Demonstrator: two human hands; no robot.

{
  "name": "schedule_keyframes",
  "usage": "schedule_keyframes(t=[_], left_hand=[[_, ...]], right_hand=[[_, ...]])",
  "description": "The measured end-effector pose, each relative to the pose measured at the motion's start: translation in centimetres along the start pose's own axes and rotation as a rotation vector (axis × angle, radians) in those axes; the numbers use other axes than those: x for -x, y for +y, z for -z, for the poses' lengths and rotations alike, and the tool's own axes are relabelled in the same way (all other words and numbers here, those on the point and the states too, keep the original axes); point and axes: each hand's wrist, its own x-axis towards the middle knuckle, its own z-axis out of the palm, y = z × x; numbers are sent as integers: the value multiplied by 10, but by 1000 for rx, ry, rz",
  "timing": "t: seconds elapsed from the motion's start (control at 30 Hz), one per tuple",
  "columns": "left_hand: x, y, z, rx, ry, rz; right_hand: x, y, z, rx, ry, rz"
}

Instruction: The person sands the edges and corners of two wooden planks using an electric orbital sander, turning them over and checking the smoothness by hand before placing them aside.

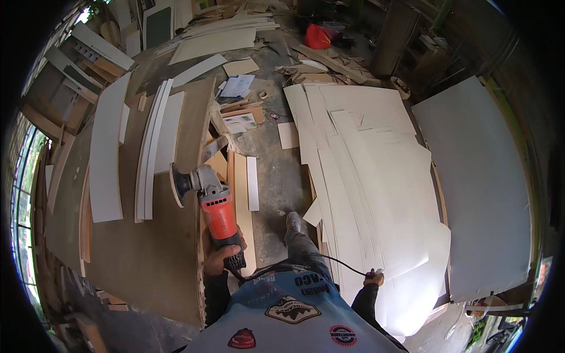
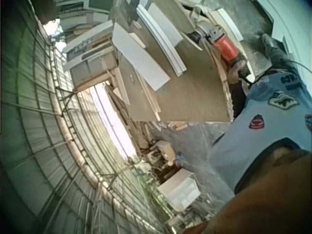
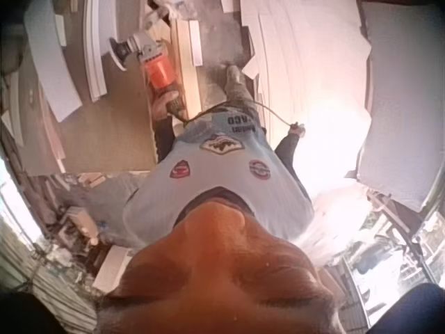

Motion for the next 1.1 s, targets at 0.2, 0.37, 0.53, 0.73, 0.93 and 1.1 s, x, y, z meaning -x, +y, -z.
schedule_keyframes(t=[0.2,0.37,0.53,0.73,0.93,1.1], left_hand=[[-152,8,-26,-18,168,9],[-266,1,-17,-39,213,81],[-403,-20,3,-39,368,20],[-590,-6,13,135,489,-67],[-730,35,36,63,483,-115],[-818,31,54,77,613,-141]], right_hand=[[16,15,-277,252,-283,63],[68,46,-511,394,-535,61],[111,104,-699,532,-724,83],[123,137,-894,481,-793,51],[133,130,-1044,441,-825,25],[137,146,-1162,391,-928,-41]])
